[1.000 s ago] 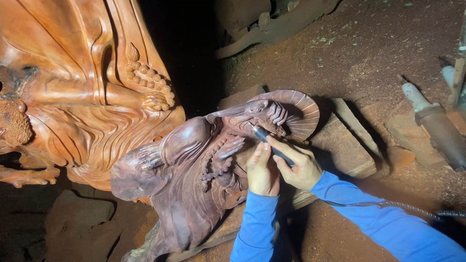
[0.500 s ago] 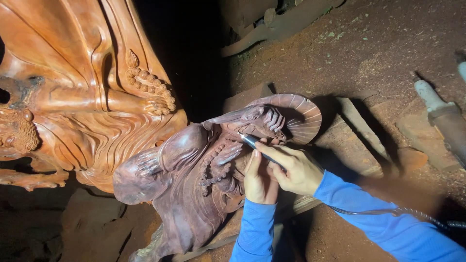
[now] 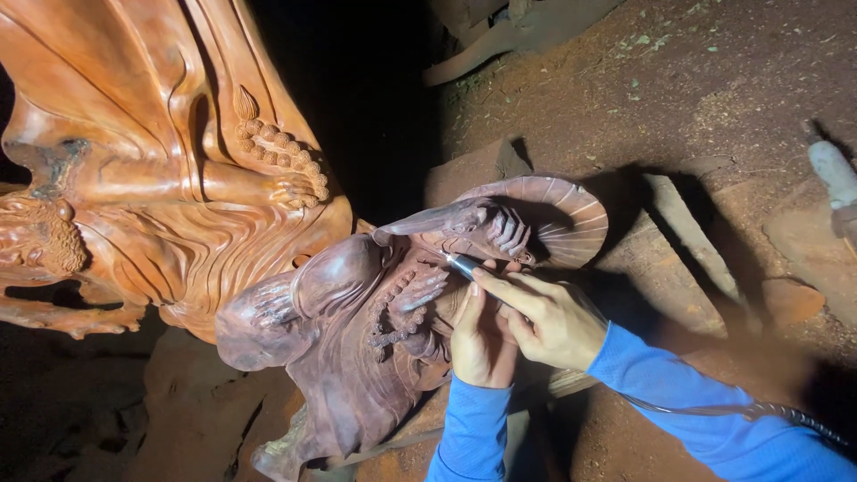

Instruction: Using a handheld rotary power tool to carve intricate textures and details into a large wooden sculpture.

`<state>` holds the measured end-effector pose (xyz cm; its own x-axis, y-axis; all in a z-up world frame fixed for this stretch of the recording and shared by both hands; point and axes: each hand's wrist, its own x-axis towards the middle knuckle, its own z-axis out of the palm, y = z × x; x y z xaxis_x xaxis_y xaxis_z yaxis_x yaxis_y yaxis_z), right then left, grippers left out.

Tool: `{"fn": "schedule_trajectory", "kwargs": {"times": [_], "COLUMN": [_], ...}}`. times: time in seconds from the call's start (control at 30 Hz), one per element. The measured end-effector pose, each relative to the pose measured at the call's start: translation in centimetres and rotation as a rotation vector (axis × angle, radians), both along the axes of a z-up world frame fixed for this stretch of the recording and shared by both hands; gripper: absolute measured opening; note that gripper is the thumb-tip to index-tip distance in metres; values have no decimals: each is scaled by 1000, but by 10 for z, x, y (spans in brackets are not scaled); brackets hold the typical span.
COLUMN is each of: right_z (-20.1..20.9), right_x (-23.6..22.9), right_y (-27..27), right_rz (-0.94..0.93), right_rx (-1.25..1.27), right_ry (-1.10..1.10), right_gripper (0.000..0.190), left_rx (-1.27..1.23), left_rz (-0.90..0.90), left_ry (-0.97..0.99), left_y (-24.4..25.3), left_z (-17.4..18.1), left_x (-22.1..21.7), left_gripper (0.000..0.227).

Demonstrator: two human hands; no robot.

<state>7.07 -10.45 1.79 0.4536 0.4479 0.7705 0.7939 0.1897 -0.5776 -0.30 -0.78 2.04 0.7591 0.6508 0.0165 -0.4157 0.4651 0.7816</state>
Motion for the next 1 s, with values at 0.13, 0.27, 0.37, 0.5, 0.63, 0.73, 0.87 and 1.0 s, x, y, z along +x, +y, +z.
{"fn": "schedule_trajectory", "kwargs": {"times": [0.13, 0.27, 0.37, 0.5, 0.63, 0.73, 0.87, 1.0], "right_z": [0, -14, -20, -22, -21, -21, -21, -21], "right_x": [-1, -4, -6, -10, -15, -18, -19, -18], "right_y": [8, 15, 15, 15, 22, 24, 23, 21], "right_rz": [-13, -19, 30, 53, 59, 37, 73, 60], "right_rx": [11, -15, -46, -29, -13, -3, 2, -3], "right_ry": [-27, -52, -49, -18, -10, -2, 28, 27], "right_gripper": [55, 51, 55, 58, 58, 55, 57, 56], "left_rx": [3, -24, -72, -72, -171, -217, -238, -284], "left_rz": [-22, -106, -215, -247, -262, -266, -203, -238], "left_ry": [-40, -88, -156, -208, -208, -190, -147, -154], "left_y": [6, 11, 7, 6, 12, 12, 12, 13], "left_z": [-1, -1, 4, 5, -2, -2, -3, -8], "left_x": [1, -3, -7, -8, -9, -11, -12, -12], "left_gripper": [35, 33, 29, 28, 27, 27, 29, 27]}}
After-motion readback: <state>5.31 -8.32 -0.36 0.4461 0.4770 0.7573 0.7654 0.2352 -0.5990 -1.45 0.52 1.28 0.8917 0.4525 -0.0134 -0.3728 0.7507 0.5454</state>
